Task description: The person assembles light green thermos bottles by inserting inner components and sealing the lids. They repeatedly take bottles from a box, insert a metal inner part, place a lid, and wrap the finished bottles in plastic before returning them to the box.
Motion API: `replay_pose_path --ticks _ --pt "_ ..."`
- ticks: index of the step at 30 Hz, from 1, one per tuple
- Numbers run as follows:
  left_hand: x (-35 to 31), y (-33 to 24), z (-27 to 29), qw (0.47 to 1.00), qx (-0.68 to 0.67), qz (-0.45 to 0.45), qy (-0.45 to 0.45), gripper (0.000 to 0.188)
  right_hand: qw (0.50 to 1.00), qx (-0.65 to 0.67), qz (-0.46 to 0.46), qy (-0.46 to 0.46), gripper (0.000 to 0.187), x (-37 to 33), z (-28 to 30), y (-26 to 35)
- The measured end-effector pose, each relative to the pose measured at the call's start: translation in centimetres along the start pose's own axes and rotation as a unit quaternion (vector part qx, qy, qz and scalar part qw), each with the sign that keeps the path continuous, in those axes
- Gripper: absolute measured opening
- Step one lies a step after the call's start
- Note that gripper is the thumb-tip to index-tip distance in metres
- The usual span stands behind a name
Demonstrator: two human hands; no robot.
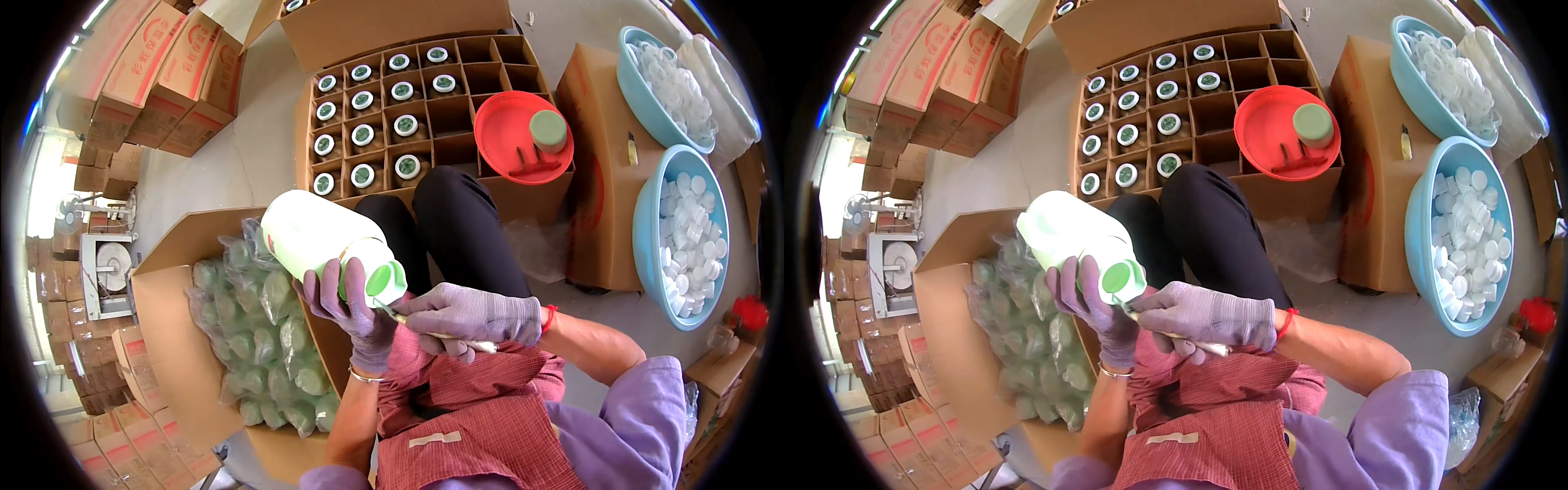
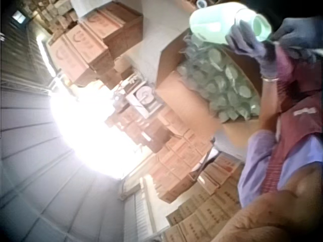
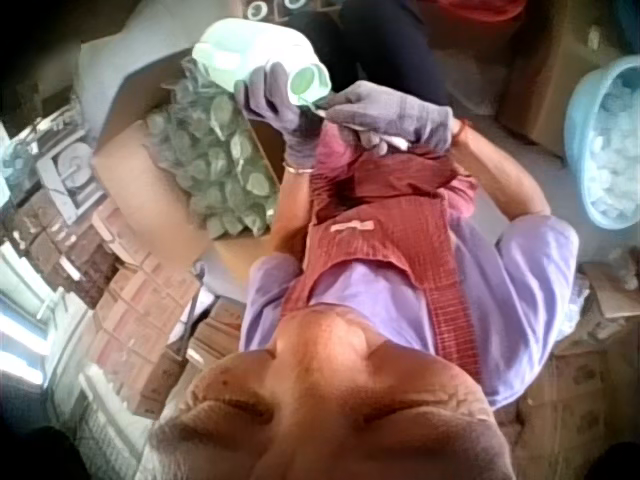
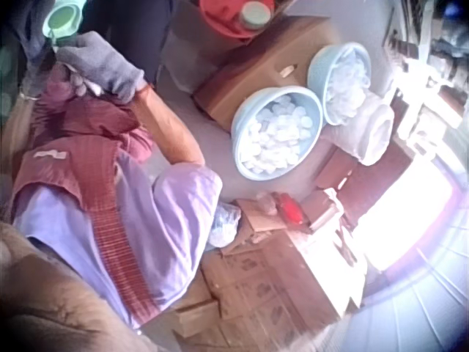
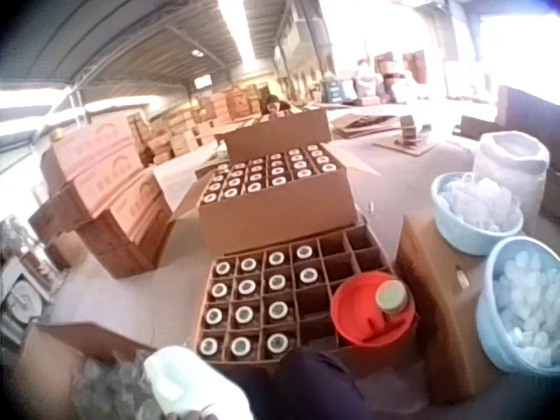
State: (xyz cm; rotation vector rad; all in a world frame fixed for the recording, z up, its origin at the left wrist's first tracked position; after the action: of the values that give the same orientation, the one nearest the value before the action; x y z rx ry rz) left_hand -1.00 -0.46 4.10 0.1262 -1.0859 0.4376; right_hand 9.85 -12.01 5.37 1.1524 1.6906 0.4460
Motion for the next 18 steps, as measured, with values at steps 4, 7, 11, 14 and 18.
replay_pose_path --ticks 4,7,11,14,18 --pt "0.2 -0.1 0.1 1.000 0.007 0.011 -0.016 0.056 0.956 0.270 -0.072 0.086 0.034 0.6 -1.5 -1.0" --pt "0.9 -0.4 -0.2 0.998 0.018 -0.032 -0.056 0.053 0.842 0.505 -0.123 0.145 0.040 0.9 -3.6 -1.8" --pt "2.0 -0.6 -0.4 0.997 0.042 -0.015 -0.057 0.059 0.675 0.652 -0.055 0.341 0.030 1.9 -5.9 -2.3" --pt "2.0 0.7 -0.3 0.999 -0.004 0.009 -0.049 0.072 0.854 0.508 -0.033 0.105 0.032 0.9 -5.3 -1.1" --pt "2.0 1.6 -0.2 0.998 -0.019 0.044 -0.030 0.081 0.955 0.293 0.019 -0.039 0.038 0.1 -3.0 -0.1"
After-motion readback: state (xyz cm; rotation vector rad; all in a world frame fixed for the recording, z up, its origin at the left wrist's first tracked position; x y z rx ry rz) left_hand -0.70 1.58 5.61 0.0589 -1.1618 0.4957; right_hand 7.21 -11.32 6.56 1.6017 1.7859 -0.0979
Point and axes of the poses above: each hand's wrist, its own x-axis towards the middle knuckle, its own z-axis out of the back of the hand, y = z × x, the point moved 4 cm from there along x, towards the middle knuckle, and after that the axes turned 14 degrees about -y, right-handed, at the moved point
